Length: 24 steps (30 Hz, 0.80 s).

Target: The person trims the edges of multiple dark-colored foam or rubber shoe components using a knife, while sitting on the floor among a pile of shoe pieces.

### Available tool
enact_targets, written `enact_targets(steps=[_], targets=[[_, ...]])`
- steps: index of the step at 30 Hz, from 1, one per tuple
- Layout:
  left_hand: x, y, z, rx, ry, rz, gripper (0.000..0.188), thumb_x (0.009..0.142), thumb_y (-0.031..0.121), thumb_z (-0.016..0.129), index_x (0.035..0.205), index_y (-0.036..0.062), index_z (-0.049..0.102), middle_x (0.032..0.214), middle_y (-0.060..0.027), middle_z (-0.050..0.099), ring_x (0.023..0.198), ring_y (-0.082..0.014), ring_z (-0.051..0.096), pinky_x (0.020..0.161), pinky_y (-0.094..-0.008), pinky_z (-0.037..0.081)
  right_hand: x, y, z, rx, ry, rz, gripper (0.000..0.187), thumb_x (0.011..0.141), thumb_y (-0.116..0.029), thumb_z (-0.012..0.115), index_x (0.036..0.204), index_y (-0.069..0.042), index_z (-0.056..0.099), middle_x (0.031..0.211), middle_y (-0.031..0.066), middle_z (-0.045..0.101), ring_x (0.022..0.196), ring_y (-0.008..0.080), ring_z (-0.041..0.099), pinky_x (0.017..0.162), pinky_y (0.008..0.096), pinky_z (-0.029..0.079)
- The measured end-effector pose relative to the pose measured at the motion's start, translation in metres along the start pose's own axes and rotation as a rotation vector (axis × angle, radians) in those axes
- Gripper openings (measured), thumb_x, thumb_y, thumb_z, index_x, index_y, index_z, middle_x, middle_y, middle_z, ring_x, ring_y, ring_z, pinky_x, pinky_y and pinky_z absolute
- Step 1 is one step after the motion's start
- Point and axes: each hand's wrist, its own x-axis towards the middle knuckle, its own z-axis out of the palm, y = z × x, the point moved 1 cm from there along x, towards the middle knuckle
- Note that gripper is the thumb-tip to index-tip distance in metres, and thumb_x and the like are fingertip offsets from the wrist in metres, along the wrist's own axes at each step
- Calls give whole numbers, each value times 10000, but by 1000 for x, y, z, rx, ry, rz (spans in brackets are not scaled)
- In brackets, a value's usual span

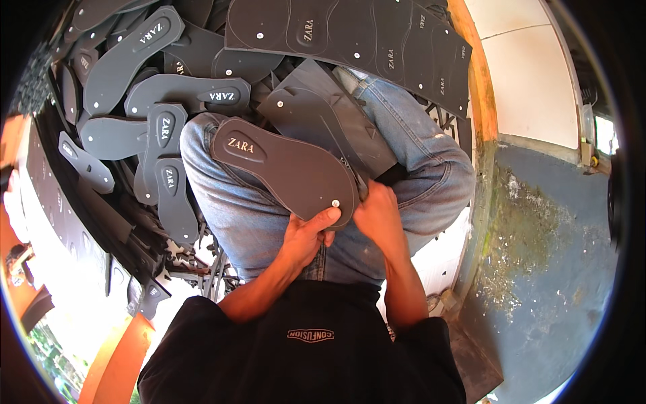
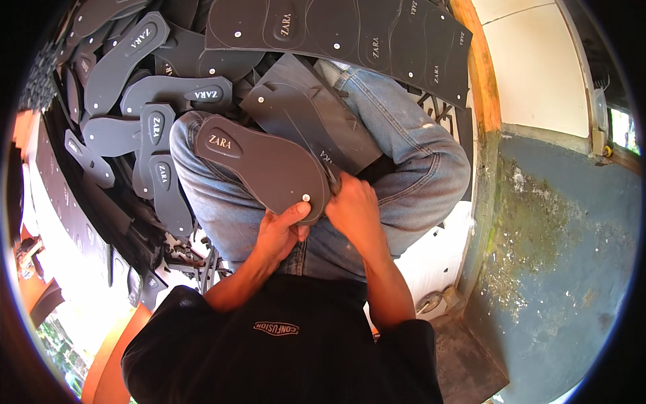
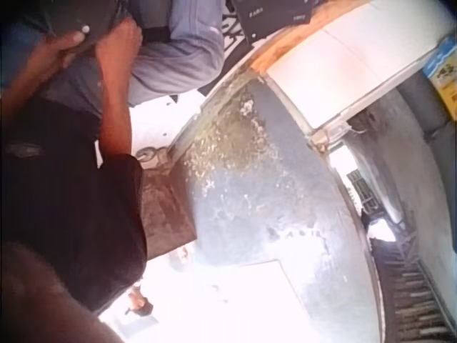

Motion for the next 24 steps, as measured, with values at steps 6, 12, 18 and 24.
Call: enact_targets(steps=[6, 12, 18, 24], targets=[[-20, 74, 15, 437, 36, 89, 295, 815, 183, 675, 1035, 27, 554, 773, -55, 590, 550, -117, 526, 455, -234, 402, 17, -1, 7, 304, -104, 180, 235, 797, -189, 607, 768, 40, 568, 727, 246, 608, 717, 452, 581, 642, 464, 444], [18, 277, -3, 195, 23, 1016, 332, 929, 306, 523, 959, -24, 552, 951, -140, 586, 950, -234, 590, 888, -334, 485, -8, 25, 9, 786, 210, 440, 275, 864, -193, 623, 681, -13, 525, 517, 25, 496, 451, 130, 476, 444, 297, 369], [47, 27, -49, 30, 55, -223, 325, 850, 167, 614, 1116, -3, 537, 1084, -118, 594, 1053, -231, 556, 932, -361, 435, -17, 25, -2, 930, 328, 400, 291, 884, -187, 619, 662, -60, 480, 508, -22, 438, 407, 50, 380, 368, 214, 286], [67, -17, -1, 203, 355, -286, 293, 824, 139, 654, 1068, 44, 523, 1004, -40, 611, 1017, -160, 558, 873, -319, 444, -22, 26, -6, 908, 308, 408, 276, 887, -183, 614, 683, -56, 479, 518, -7, 451, 419, 59, 397, 382, 218, 298]])
